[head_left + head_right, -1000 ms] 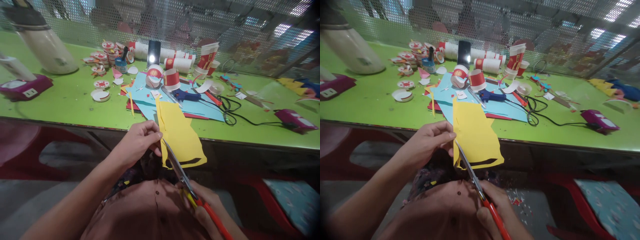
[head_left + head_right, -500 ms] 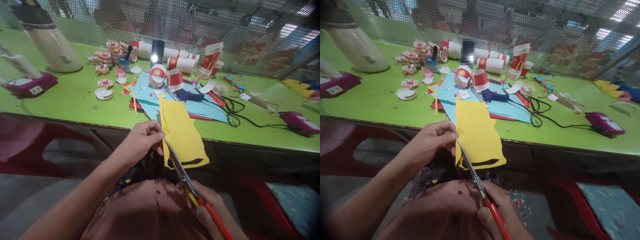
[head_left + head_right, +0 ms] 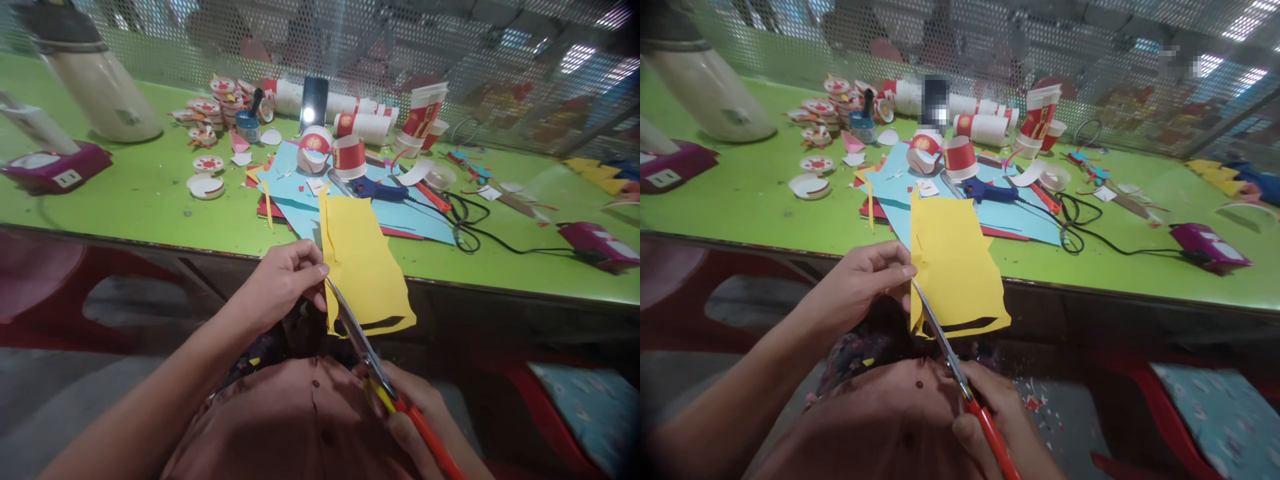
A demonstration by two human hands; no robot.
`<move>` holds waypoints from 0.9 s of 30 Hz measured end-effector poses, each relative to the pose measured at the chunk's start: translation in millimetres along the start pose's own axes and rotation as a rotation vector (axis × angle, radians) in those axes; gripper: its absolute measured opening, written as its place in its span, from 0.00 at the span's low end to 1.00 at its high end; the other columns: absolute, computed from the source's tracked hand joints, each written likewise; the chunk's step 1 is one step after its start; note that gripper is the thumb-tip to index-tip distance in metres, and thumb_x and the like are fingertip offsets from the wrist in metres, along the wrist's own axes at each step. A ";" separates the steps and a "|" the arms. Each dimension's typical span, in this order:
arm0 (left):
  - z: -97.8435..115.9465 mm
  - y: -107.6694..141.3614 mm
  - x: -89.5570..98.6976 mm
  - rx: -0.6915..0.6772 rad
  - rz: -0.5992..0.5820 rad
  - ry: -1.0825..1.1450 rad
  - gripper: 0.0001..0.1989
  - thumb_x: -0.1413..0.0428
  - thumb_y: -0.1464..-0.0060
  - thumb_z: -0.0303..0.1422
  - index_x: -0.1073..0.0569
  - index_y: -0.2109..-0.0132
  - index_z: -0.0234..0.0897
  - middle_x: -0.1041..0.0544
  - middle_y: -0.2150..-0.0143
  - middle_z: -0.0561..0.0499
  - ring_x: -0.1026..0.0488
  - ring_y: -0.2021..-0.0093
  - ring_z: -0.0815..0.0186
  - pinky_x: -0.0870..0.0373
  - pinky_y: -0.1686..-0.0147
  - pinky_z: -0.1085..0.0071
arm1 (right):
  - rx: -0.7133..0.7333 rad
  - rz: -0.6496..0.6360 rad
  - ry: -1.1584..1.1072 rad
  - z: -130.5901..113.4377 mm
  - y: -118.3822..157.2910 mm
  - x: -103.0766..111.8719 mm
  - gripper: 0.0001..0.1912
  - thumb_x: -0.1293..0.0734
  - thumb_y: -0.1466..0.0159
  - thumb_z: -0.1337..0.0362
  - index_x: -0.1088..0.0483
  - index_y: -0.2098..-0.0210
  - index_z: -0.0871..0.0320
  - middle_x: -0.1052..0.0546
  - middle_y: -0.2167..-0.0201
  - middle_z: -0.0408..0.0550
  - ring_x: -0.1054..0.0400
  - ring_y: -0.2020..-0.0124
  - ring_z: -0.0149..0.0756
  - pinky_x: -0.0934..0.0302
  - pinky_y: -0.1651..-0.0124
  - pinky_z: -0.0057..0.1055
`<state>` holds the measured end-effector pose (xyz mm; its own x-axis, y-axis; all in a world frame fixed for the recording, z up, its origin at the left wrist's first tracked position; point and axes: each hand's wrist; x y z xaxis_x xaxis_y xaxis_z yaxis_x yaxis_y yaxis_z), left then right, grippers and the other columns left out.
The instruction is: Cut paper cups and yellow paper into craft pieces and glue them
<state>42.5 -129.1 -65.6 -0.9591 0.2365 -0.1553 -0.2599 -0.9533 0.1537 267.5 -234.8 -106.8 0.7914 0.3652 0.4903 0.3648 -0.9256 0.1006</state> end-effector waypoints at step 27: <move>-6.1 -1.3 1.3 0.007 0.030 0.025 0.08 0.42 0.50 0.33 0.32 0.71 0.33 0.26 0.75 0.53 0.28 0.79 0.71 0.26 0.76 0.74 | 0.090 0.115 -0.061 -1.0 -2.2 -10.2 0.25 0.43 0.35 0.42 0.27 0.55 0.53 0.27 0.72 0.46 0.33 0.71 0.37 0.37 0.60 0.29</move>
<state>42.3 -128.7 -72.0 -0.9635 0.2025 -0.1751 -0.2316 -0.9586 0.1657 258.1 -236.6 -111.2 0.8580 0.2649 0.4401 0.3101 -0.9501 -0.0328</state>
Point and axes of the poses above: each hand's wrist, its own y-axis away from the middle knuckle, its own x-axis out of the back of the hand, z = x × y
